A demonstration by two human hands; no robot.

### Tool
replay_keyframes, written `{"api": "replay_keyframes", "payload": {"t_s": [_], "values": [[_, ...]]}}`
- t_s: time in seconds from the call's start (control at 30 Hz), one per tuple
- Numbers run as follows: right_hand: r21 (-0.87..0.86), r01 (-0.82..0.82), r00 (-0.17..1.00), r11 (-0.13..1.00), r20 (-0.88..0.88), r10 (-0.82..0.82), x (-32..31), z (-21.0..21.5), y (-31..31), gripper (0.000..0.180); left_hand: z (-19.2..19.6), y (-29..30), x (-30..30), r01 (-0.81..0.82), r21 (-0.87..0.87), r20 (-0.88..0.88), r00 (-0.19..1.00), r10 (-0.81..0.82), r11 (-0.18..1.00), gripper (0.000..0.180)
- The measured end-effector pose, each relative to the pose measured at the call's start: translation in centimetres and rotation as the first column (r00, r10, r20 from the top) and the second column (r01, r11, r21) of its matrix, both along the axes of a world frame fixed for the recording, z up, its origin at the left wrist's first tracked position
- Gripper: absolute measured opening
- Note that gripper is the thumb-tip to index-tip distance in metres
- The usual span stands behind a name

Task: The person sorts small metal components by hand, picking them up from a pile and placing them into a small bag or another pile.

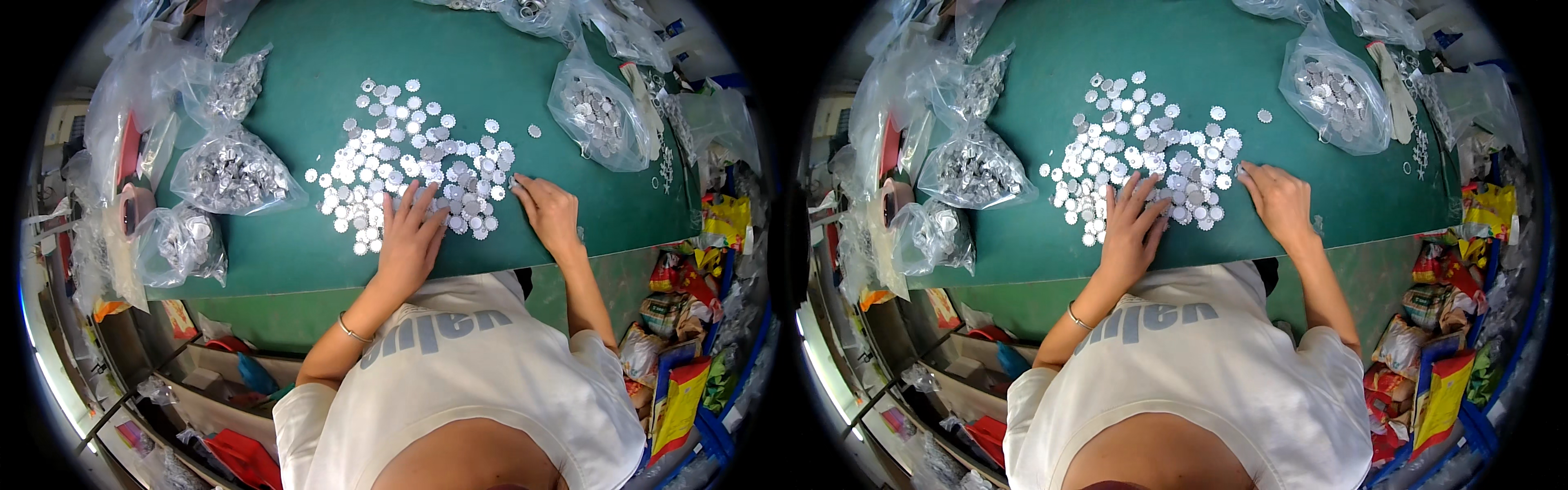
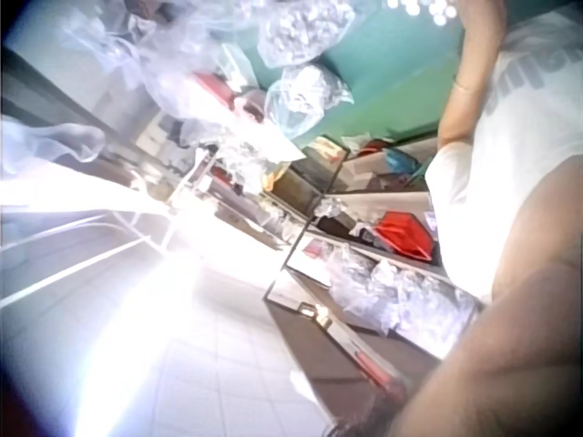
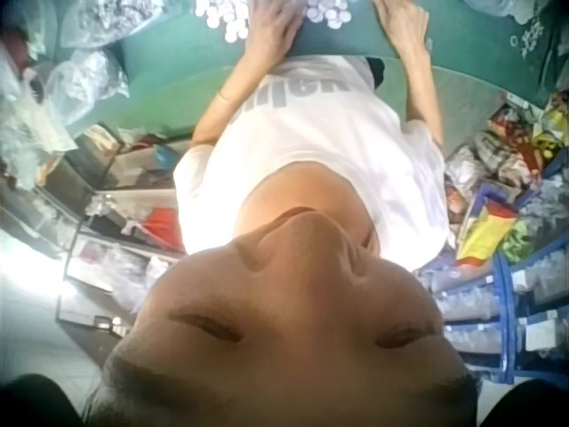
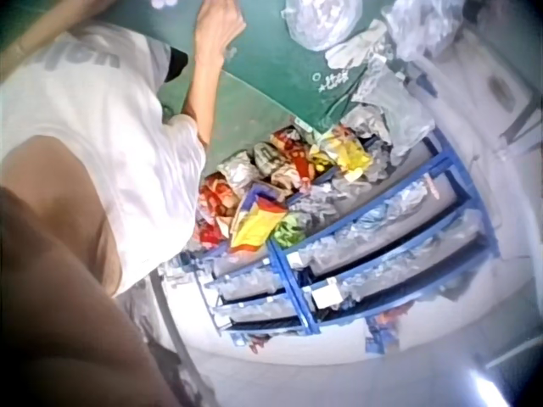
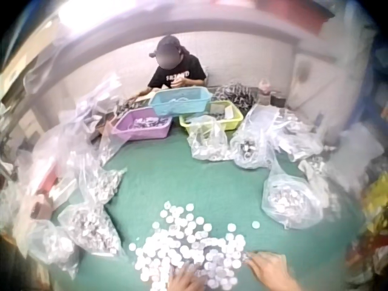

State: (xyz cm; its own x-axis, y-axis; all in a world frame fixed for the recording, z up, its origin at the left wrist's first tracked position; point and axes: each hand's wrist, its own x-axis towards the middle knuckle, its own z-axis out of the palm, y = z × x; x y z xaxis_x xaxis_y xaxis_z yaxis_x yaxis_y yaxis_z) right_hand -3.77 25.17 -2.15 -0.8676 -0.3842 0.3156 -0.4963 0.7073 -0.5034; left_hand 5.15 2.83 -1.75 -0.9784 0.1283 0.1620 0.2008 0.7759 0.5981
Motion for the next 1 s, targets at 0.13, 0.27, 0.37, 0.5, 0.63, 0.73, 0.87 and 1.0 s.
{"api": "replay_keyframes", "payload": {"t_s": [0.13, 0.27, 0.37, 0.5, 0.63, 0.73, 0.87, 1.0], "values": [[-0.518, 0.490, 0.720, 0.702, 0.694, 0.009, -0.8, -0.5, 2.0, 0.010, -0.1, -1.1, -1.5, -0.103, 0.024, -0.045, 0.994, 0.104, 0.994, 0.035], [-0.695, 0.718, 0.565, 0.039, 0.614, 0.551, -1.5, 3.5, -0.1, 0.015, -0.3, -0.9, -5.2, -0.137, -0.143, -0.059, 0.990, 0.130, 0.980, 0.047], [-0.699, 0.707, 0.505, 0.106, 0.605, 0.616, -2.0, 1.8, 0.8, 0.019, -0.7, 0.9, -5.0, 0.050, -0.323, -0.015, 0.998, -0.058, 0.945, 0.054], [-0.665, 0.616, 0.402, 0.422, 0.726, 0.558, -2.0, 0.9, 0.9, 0.019, -1.0, 1.3, -1.5, 0.143, -0.277, 0.019, 0.989, -0.144, 0.950, 0.050], [-0.587, 0.543, 0.455, 0.600, 0.807, 0.378, -1.6, 1.8, -0.6, 0.015, -0.6, -0.7, 0.4, 0.140, -0.111, 0.009, 0.990, -0.139, 0.984, 0.043], [-0.516, 0.297, 0.636, 0.803, 0.734, 0.236, -1.2, 1.7, -1.6, 0.011, 0.1, -2.7, 0.5, -0.213, -0.061, 0.012, 0.977, 0.214, 0.975, 0.042], [-0.368, -0.145, 0.774, 0.919, 0.536, 0.337, 0.1, 2.6, -3.8, 0.020, -1.2, -3.1, 2.8, -0.165, -0.252, 0.093, 0.977, 0.194, 0.953, 0.052], [-0.148, -0.359, 0.831, 0.922, 0.400, 0.388, 0.4, 2.6, -4.9, 0.024, -0.4, -3.3, 4.2, 0.028, -0.240, 0.195, 0.981, 0.020, 0.970, 0.051]]}}
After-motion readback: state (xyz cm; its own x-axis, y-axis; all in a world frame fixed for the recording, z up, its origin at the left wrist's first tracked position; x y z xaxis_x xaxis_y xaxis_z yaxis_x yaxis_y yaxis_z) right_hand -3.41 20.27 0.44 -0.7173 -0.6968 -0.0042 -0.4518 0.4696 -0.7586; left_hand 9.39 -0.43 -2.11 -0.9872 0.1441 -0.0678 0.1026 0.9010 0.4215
